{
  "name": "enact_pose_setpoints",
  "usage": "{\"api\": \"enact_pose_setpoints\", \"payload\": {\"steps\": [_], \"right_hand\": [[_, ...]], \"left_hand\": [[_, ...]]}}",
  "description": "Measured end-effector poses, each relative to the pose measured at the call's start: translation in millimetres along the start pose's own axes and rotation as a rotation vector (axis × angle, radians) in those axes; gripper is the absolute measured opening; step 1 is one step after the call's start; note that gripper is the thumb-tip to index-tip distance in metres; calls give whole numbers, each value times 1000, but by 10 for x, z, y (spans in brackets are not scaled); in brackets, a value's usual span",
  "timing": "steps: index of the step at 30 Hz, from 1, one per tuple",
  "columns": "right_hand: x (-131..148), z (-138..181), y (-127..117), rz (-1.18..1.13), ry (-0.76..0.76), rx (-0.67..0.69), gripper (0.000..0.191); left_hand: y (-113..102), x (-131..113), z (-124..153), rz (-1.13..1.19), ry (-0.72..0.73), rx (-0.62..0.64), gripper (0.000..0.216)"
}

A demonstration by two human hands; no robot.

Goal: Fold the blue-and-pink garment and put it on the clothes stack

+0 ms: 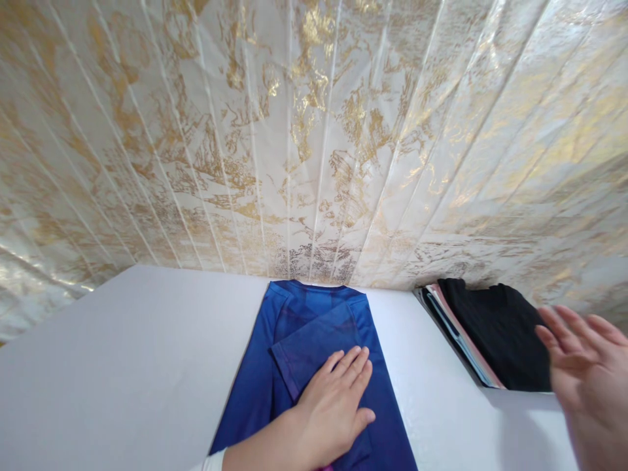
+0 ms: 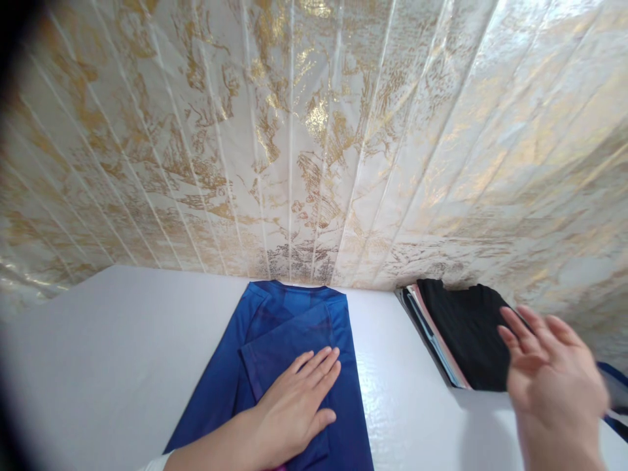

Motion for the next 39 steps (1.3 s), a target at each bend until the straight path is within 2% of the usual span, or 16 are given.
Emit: {"api": "enact_pose_setpoints", "payload": {"steps": [1,2,3,5,6,9,12,17,20,22,26,29,32,36,39], "right_hand": [[72,115,240,-106,48,60,48],[147,258,537,-127,103,192,44],[225,431,853,-86,133,365,40],[345,855,1465,85,83,803,40],[372,1036,1688,134,32,915,43],[320,1377,2153,218,-161,1043,46],[116,1475,2407,316,-263,1075,46],[-78,1507,2496,492,-463,1000,47],[-89,1545,2480,519,-499,980,47],[-82,1558,2478,526,-500,982,48],[-82,1557,2492,568,-478,1003,51],[-82,1556,2500,586,-460,1013,54],[-77,1553,2498,573,-448,1013,56],[-64,1528,2484,571,-423,1019,60],[34,1522,2455,571,-422,972,59]], "left_hand": [[34,-37,7,15,16,23,61],[66,-64,13,28,28,45,62],[91,-83,15,38,36,63,64],[109,-99,13,51,41,75,66],[104,-101,10,57,37,71,67],[98,-102,4,84,20,80,70],[134,-104,4,94,13,101,71],[117,-111,22,85,45,100,72],[-71,-25,112,59,25,84,65],[-262,164,232,-8,-69,37,60],[-591,776,584,-224,-342,-87,61],[-663,1177,789,-326,-440,-95,65],[-677,1401,869,-359,-457,-78,66],[-759,1470,897,-385,-499,-93,65],[-782,1362,856,-389,-481,-96,64]]}}
Point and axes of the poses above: each hand's wrist, its own z-axis away from the middle knuckle, its own y-axis out of the palm, x = y × z, the point moved 5 cm from there along -z, towards the middle knuckle, and after that the axes turned 4 degrees about y, right-handed, at the moved point
